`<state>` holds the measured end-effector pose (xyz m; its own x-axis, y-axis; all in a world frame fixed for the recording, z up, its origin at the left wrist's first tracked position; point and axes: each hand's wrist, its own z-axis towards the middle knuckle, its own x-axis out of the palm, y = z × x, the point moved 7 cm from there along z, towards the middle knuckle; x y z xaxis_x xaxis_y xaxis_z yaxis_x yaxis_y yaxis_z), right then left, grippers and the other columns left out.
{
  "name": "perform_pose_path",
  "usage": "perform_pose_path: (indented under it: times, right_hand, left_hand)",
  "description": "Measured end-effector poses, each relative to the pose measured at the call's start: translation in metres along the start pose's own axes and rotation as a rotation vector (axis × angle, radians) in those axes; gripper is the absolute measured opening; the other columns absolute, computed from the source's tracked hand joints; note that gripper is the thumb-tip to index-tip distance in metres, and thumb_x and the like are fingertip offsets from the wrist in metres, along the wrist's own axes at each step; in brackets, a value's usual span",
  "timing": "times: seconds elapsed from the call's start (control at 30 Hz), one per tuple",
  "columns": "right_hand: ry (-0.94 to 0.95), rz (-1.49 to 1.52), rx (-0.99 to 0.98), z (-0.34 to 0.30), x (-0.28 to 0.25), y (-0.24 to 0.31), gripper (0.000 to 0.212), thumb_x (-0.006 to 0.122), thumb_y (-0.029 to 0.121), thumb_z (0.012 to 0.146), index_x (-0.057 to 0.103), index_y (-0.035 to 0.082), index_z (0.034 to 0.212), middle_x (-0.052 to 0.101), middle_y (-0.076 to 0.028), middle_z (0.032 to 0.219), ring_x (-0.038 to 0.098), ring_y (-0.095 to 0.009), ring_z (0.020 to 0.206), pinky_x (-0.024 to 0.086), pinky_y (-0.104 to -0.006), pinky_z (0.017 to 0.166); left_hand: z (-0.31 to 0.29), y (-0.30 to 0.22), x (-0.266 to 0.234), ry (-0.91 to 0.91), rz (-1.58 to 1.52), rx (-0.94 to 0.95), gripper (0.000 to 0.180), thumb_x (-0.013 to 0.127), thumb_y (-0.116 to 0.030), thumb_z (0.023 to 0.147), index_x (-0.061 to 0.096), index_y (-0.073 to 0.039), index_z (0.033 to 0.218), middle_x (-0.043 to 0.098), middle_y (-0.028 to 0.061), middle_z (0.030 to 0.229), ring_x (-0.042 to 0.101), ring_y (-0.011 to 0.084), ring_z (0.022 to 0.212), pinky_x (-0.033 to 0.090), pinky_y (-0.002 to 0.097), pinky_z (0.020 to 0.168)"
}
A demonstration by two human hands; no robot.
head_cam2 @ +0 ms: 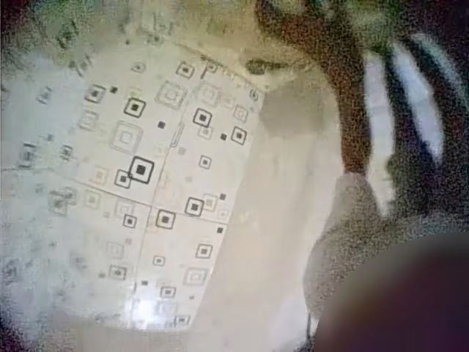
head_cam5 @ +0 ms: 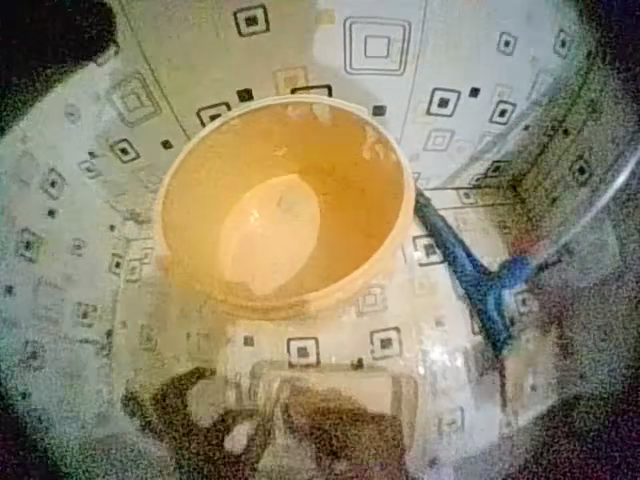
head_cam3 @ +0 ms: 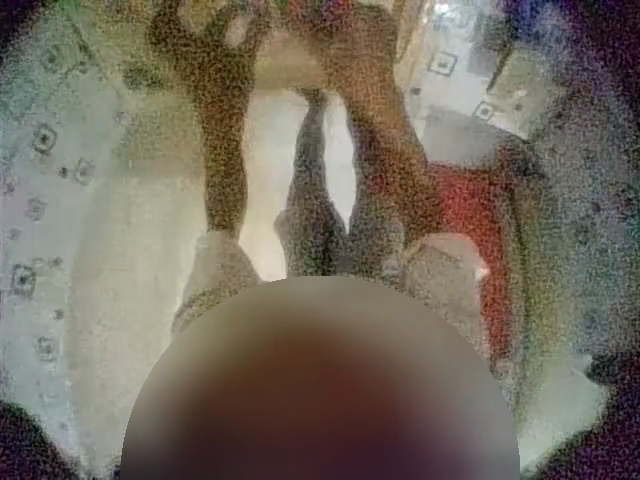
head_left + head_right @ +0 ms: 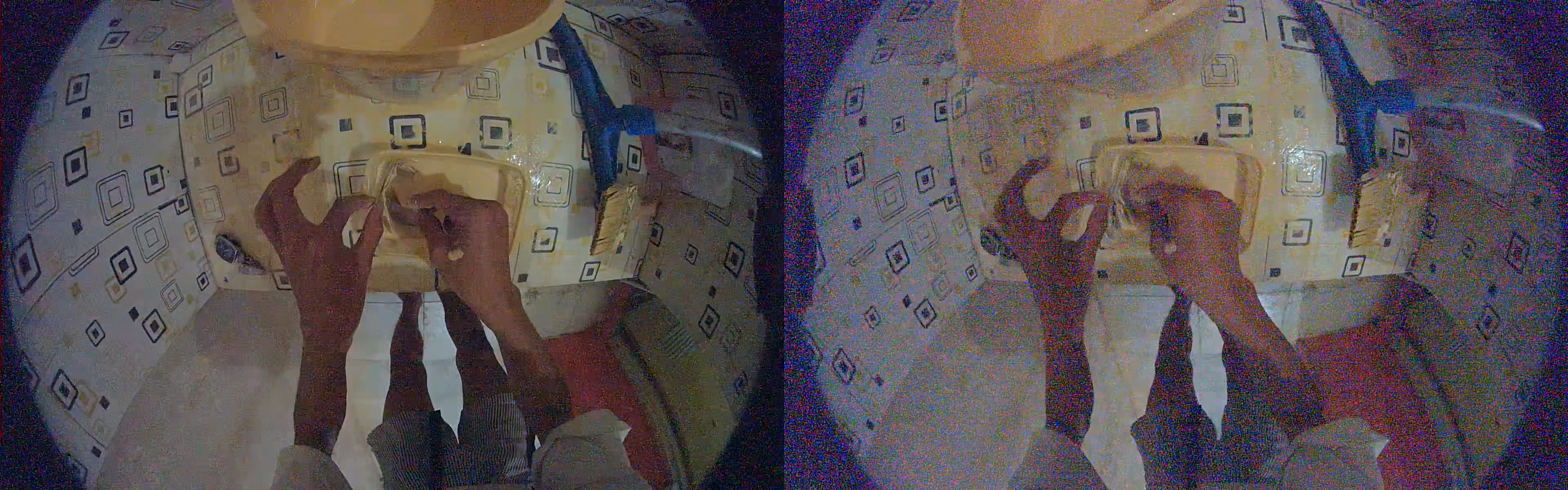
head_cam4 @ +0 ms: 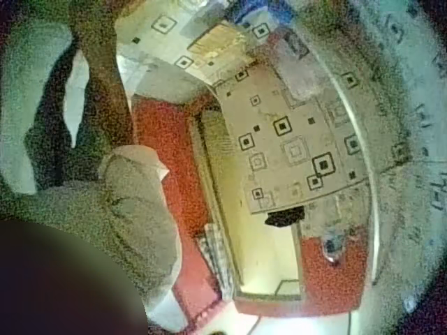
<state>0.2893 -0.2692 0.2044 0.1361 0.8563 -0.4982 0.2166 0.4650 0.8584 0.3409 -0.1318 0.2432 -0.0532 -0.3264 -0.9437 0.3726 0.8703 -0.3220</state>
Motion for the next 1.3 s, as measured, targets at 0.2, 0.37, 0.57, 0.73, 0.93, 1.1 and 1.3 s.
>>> perform_pose_path:
  times: [0.2,0.37,0.57,0.73,0.93,1.1,1.3]
  right_hand:
    - [0.033,-0.068,-0.019,-0.004,0.004,-0.007,0.020,0.063,-0.003,0.073,0.067,0.003,0.091,0.066,-0.015,0.075,0.062,-0.025,0.057,0.050,-0.0341,0.057]
    - [0.011,-0.134,-0.077,-0.007,0.007,-0.008,0.024,0.062,-0.003,0.072,0.068,0.006,0.093,0.066,-0.014,0.078,0.063,-0.027,0.063,0.050,-0.0361,0.060]
    - [0.026,-0.118,-0.042,-0.004,-0.006,0.003,0.026,0.065,-0.002,0.067,0.068,0.008,0.091,0.066,-0.012,0.079,0.062,-0.029,0.065,0.051,-0.0382,0.060]
    - [0.071,-0.296,-0.051,-0.009,-0.008,0.003,0.025,0.066,-0.003,0.066,0.067,0.006,0.089,0.067,-0.012,0.081,0.064,-0.029,0.069,0.052,-0.0381,0.061]
    - [0.010,-0.285,-0.037,-0.019,-0.030,0.002,0.023,0.066,-0.004,0.066,0.067,0.004,0.088,0.067,-0.012,0.082,0.065,-0.029,0.072,0.052,-0.0369,0.064]
    - [-0.042,-0.285,-0.048,-0.032,-0.043,-0.002,0.022,0.066,-0.003,0.067,0.067,0.005,0.088,0.068,-0.011,0.082,0.065,-0.027,0.069,0.052,-0.0362,0.060]
    - [-0.079,-0.249,-0.200,-0.058,-0.040,0.013,0.029,0.065,-0.004,0.063,0.066,0.004,0.091,0.068,-0.011,0.082,0.062,-0.025,0.063,0.050,-0.0350,0.054]
  left_hand:
    - [0.014,-0.009,0.006,0.049,0.003,0.078,0.018,0.075,-0.020,0.068,0.070,-0.009,0.081,0.039,0.0128,0.135,0.028,0.0356,0.127,0.024,0.0506,0.105]
    - [0.023,-0.017,0.016,0.088,0.042,0.115,0.018,0.074,-0.025,0.070,0.070,-0.010,0.080,0.030,0.0107,0.144,0.019,0.0377,0.133,0.011,0.0618,0.106]
    - [0.030,-0.018,0.025,0.085,0.121,0.148,0.019,0.072,-0.030,0.072,0.071,-0.012,0.079,0.026,0.0079,0.147,0.016,0.0388,0.134,0.003,0.0672,0.104]
    - [0.031,-0.020,0.030,0.129,0.172,0.122,0.016,0.072,-0.029,0.072,0.070,-0.013,0.077,0.025,0.0081,0.148,0.016,0.0388,0.134,0.001,0.0678,0.103]
    - [0.031,-0.018,0.029,0.063,0.131,0.155,0.013,0.074,-0.023,0.068,0.069,-0.013,0.075,0.031,0.0087,0.144,0.017,0.0380,0.135,0.002,0.0675,0.103]
    - [0.026,-0.015,0.016,-0.051,0.004,0.093,0.015,0.076,-0.017,0.061,0.068,-0.013,0.074,0.035,0.0097,0.141,0.022,0.0374,0.132,0.014,0.0549,0.108]
    - [0.011,-0.012,0.005,-0.158,0.016,-0.101,0.018,0.077,-0.012,0.059,0.067,-0.015,0.073,0.036,0.0126,0.139,0.024,0.0379,0.131,0.019,0.0511,0.107]
